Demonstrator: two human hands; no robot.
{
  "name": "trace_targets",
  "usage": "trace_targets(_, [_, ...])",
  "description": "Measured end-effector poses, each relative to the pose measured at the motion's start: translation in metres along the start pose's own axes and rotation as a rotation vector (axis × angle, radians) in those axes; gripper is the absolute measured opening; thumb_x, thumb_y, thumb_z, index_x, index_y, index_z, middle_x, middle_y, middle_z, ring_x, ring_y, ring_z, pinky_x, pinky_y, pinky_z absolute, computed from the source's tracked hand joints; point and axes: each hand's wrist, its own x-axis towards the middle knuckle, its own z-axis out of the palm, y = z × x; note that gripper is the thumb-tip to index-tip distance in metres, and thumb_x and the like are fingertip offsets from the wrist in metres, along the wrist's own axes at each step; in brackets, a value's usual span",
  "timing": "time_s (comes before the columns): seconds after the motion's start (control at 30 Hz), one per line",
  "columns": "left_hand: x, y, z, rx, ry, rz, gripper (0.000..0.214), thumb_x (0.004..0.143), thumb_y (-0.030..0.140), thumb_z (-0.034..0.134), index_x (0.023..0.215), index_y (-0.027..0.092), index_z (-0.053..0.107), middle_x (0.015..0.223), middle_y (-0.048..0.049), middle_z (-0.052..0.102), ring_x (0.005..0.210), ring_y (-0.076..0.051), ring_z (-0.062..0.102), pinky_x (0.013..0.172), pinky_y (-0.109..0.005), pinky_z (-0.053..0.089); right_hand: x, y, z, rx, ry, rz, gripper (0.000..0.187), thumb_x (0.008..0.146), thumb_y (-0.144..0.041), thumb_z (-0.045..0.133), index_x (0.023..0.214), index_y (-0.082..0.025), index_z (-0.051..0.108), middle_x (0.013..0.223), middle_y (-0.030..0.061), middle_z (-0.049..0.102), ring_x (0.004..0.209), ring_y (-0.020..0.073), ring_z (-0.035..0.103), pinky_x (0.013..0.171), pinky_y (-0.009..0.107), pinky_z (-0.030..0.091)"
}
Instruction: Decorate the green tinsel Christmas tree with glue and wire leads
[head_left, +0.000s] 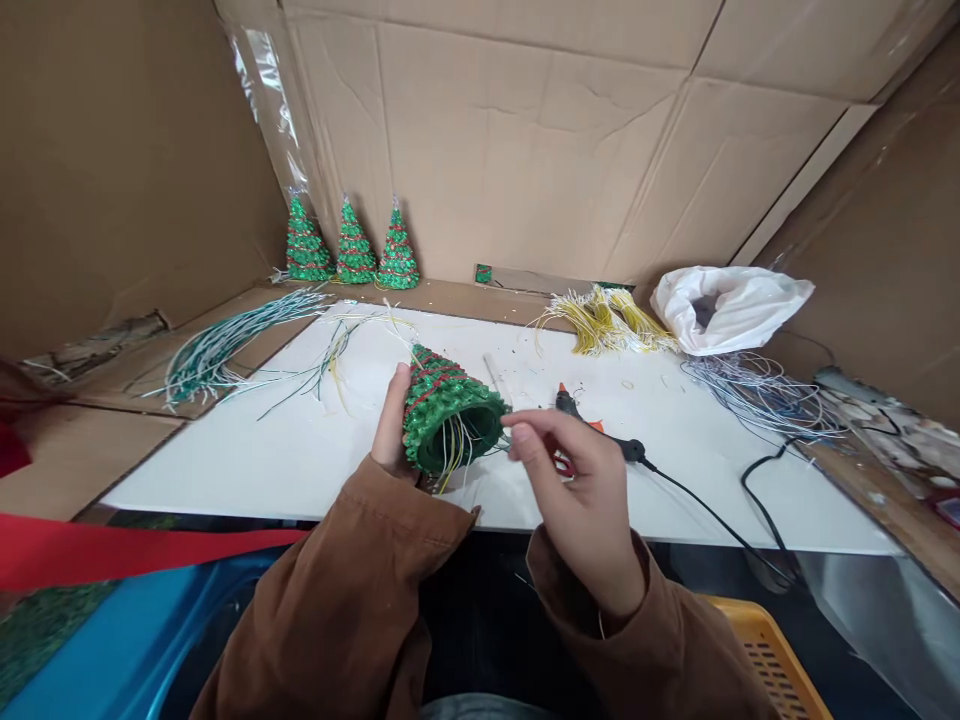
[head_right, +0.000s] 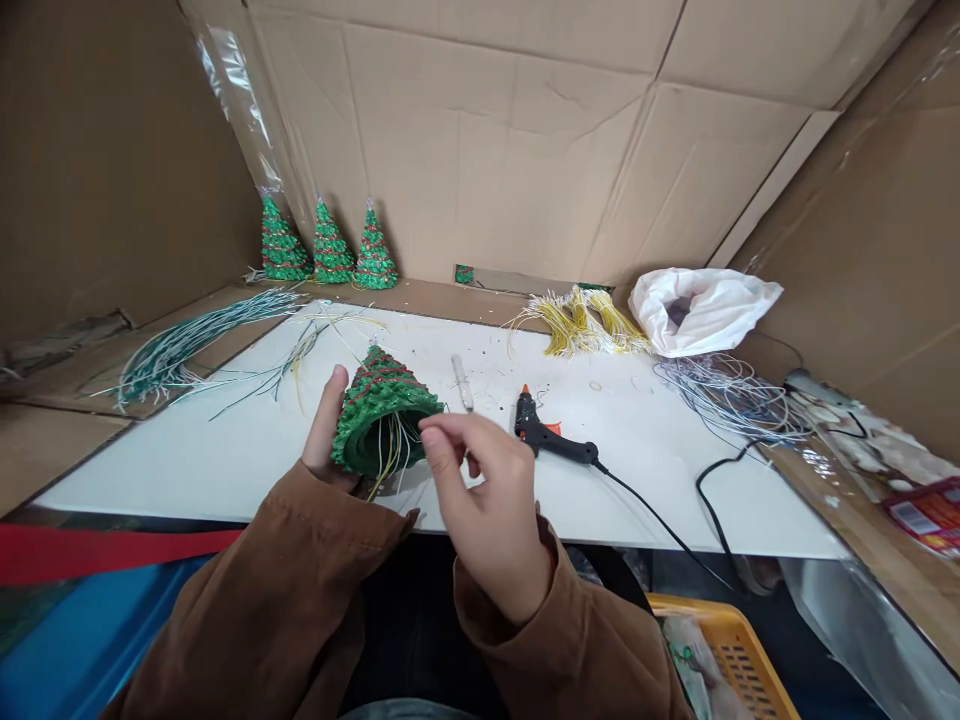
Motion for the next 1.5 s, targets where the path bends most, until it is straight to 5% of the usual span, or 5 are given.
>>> trace_targets(0.27, [0.008,0.001,-0.008,-0.091,0.046,-0.034,0.045,0.083,0.052,0.046,0.103,0.016,0.064,0.089,-0.0076,0.072,0.083,-0.023,0.068,0.085,-0.039,0.052,-0.005,-0.002,0.017,-0.207,-0.247,0.132,0.03,0.089,-0.031,0.045,0.104,-0.017,0.067,0.059,0.0015,0.064,0.053,0.012,0.057,0.052,0.022,0.04])
trace_targets(0.47, [0.009,0.0,-0.009,0.018,0.012,0.009,0.046,0.08,0.055,0.049,0.104,0.018,0.063,0.097,-0.0061,0.071,0.098,-0.025,0.065,0.09,-0.039,0.05,-0.001,0.008,0.02,-0.391,-0.346,0.15,0.036,0.09,-0.022,0.037,0.117,-0.018,0.062,0.058,0.0018,0.064,0.053,0.0136,0.059,0.056,0.023,0.042])
trace_targets(0.73, [0.007,-0.005,-0.005,0.183,-0.036,0.006,0.05,0.08,0.057,0.048,0.105,0.018,0.065,0.102,-0.0069,0.071,0.105,-0.027,0.062,0.093,-0.039,0.049,0.003,0.012,0.031,-0.904,-0.397,0.109,0.031,0.087,-0.016,0.041,0.099,-0.022,0.069,0.065,0.0091,0.068,0.058,0.0205,0.063,0.05,0.026,0.03])
trace_targets(1.17, [0.005,-0.008,-0.005,0.175,-0.057,-0.07,0.045,0.082,0.051,0.051,0.106,0.016,0.065,0.103,-0.0077,0.071,0.101,-0.025,0.064,0.093,-0.037,0.049,-0.002,0.017,0.045,-0.962,-0.381,0.088,0.018,0.078,-0.01,0.049,0.077,-0.018,0.066,0.066,0.0094,0.067,0.056,0.0213,0.061,0.048,0.028,0.022])
trace_targets(1.5, [0.0,-0.007,-0.003,0.124,-0.099,-0.092,0.042,0.082,0.046,0.05,0.104,0.014,0.066,0.096,-0.0086,0.072,0.096,-0.025,0.066,0.091,-0.038,0.05,-0.024,0.012,0.029,-0.643,-0.299,0.007,0.026,0.081,-0.022,0.047,0.058,-0.017,0.057,0.047,0.0005,0.056,0.043,0.0096,0.046,0.049,0.026,0.018])
